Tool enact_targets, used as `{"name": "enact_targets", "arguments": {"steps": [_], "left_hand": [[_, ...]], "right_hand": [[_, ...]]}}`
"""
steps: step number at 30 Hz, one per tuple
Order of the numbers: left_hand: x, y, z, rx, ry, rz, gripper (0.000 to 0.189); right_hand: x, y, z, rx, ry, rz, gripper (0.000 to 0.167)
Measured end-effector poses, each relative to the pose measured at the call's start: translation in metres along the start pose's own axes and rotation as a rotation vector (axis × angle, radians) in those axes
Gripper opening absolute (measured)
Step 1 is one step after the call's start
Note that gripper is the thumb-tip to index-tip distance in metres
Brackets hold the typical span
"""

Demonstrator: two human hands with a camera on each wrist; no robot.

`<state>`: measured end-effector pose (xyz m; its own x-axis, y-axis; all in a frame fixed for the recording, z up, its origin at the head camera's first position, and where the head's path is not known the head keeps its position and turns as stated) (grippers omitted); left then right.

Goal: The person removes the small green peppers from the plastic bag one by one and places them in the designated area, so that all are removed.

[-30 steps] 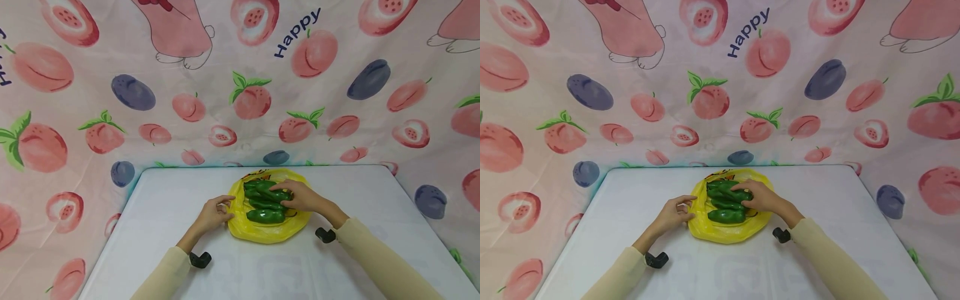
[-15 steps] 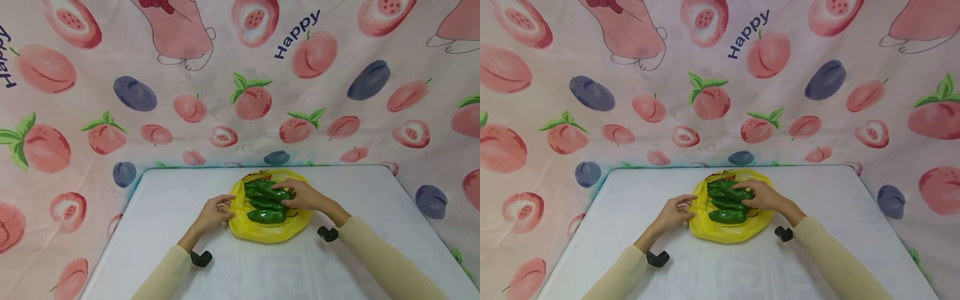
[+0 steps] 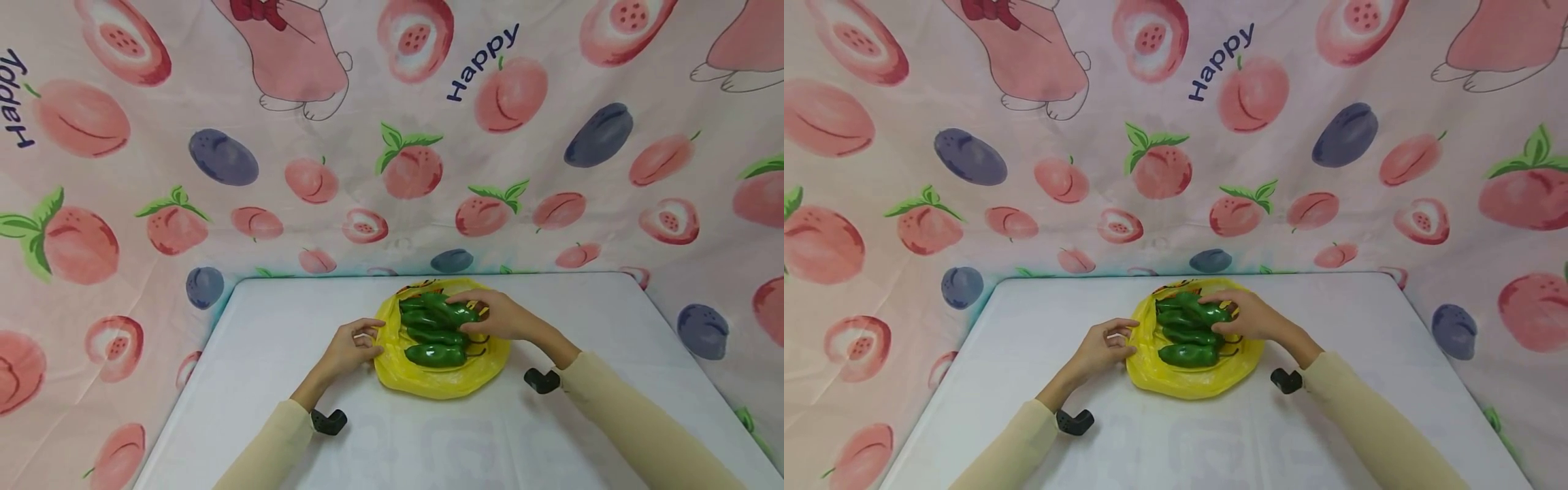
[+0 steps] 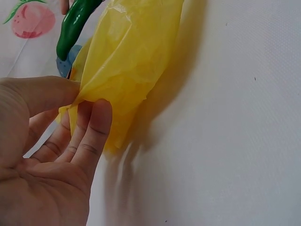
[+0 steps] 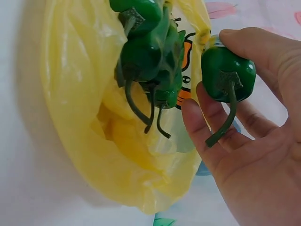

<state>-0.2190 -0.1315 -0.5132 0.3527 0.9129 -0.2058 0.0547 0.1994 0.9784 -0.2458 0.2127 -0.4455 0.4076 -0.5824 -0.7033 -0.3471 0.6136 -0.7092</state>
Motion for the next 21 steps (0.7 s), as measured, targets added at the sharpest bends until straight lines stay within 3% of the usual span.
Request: {"name": "enact_targets", "arguments": {"steps": [21], "left_hand": [[0.0005, -0.0008, -0.0007, -0.022, 0.029, 0.027, 0.047]], "right_hand": [[-0.0083, -0.0010, 0.0042, -0.032, 0.046, -0.091, 0.053]]}}
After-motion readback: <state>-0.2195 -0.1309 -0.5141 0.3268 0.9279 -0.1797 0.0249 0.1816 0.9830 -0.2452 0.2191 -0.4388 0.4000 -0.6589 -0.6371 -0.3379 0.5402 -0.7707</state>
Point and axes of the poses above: each hand's wrist, its own z-axis away from the middle knuckle, its own x-axis out of the palm, y = z × x, the point moved 1 cm from there along -z, towards the middle knuckle, and after that the axes turned 3 degrees about x, right-handed, at the moved point
